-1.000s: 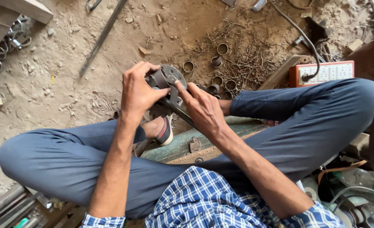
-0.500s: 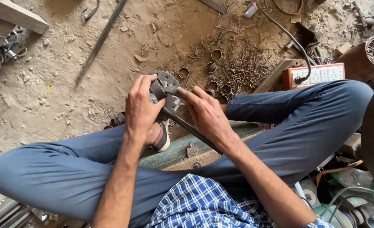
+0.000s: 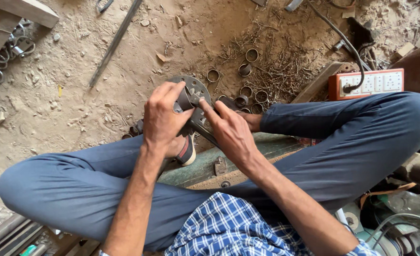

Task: The person sits on the ground and assembles a metal gear with a cylindrical sleeve. They use a metal rod to align the parts and a rubber mallet to tap the sleeve into place. The person then uses a small metal pin to secure the assembly.

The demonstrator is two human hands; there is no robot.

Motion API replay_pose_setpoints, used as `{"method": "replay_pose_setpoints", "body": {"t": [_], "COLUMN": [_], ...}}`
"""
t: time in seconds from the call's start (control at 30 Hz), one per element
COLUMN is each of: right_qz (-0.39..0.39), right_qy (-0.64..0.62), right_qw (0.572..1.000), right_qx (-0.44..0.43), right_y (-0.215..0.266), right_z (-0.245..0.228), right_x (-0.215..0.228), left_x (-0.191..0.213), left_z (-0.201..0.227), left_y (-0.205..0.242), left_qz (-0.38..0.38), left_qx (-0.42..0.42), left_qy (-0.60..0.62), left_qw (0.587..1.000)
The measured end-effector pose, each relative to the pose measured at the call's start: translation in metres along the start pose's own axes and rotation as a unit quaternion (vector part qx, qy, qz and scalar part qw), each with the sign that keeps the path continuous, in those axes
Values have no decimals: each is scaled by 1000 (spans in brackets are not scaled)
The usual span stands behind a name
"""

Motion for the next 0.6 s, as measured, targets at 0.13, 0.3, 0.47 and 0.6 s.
{"method": "replay_pose_setpoints", "body": {"t": [0.13,0.3,0.47,0.6], "right_qz": [4,32,137,118], "right_qy": [19,-9,-83,-72], "right_qw": [1000,999,985,988], "right_qx": [15,17,-66,-67], "right_y": [2,-4,-1,7], "right_z": [2,4,4,-4], "right_x": [-7,-2,19,27], "left_x": [4,7,8,5], "left_z": [-5,-3,0,3], "left_y": [-5,-21,-18,2], "left_qz": [-24,-47,-23,4], "left_qx": [18,-6,48,51], "left_qy": [24,28,39,-14], "left_qw": [999,998,998,999]}}
Point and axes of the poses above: each hand's wrist, its own y-axis away from the middle knuckle, its own x-axis out of the back of the hand, z = x × y, the point moved 5 cm from there along -y, towards the middle knuckle, and after that the axes turned 12 degrees about x, right-handed, at the moved point
